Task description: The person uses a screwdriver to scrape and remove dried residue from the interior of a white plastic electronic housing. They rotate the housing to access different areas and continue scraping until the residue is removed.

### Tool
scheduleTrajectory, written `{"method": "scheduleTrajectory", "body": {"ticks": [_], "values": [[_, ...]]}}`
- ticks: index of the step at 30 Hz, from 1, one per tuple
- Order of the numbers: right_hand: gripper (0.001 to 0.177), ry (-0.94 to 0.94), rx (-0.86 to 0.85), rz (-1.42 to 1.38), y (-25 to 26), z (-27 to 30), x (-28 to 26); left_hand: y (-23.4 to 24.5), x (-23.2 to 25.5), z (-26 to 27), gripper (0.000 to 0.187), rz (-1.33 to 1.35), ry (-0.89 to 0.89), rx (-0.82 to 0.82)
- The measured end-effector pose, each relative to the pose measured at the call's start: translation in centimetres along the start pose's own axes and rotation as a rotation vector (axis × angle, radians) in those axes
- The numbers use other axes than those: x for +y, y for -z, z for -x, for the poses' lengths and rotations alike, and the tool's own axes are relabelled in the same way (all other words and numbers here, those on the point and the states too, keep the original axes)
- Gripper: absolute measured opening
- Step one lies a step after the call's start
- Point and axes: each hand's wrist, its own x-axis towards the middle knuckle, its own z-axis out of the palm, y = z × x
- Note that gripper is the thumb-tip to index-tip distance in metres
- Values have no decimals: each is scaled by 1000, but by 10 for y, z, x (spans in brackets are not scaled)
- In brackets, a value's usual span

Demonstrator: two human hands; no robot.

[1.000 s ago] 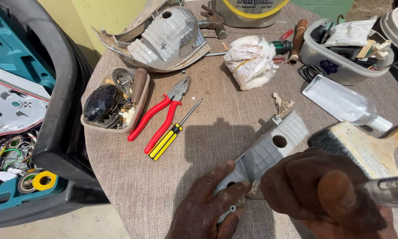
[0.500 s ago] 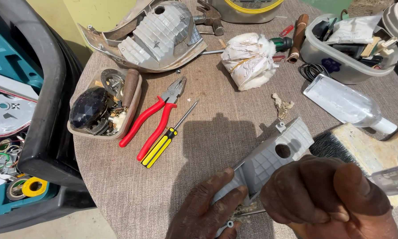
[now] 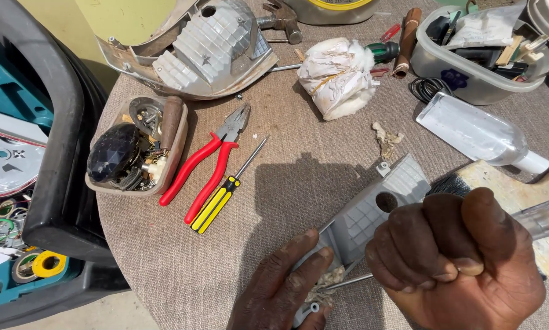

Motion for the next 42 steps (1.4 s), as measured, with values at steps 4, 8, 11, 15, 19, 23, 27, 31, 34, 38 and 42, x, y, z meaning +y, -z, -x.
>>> {"method": "scheduleTrajectory", "body": {"ticks": [4,8,11,15,19,23,27,31,34,38,42], "values": [[49,-20,-82,-8,-1,-1,-2,-2,-2,1,61,-19,5,-4],[48,-68,-61,-10,-3,6,1,-4,-6,5,55,-61,-30,-10],[49,-120,-44,-24,-1,-1,0,-3,-1,2,56,-72,-53,-12],[46,-163,-119,86,-20,-5,-4,-4,0,2,50,-53,-80,23],[46,-118,-138,136,-22,2,2,4,1,1,58,16,-43,-56],[48,1,-28,36,-19,9,12,0,-4,1,60,5,-12,-57],[48,-47,-111,43,-18,0,11,7,1,-1,59,126,-5,-75],[49,-164,-177,76,-31,-7,10,11,5,1,58,159,13,-8],[46,-191,-234,242,-49,-15,14,10,1,4,66,163,40,-60],[45,-358,-405,563,-66,-24,18,-3,-3,16,74,134,64,-68],[42,-473,-607,656,-100,-28,27,-8,-9,17,73,167,-4,-14]]}}
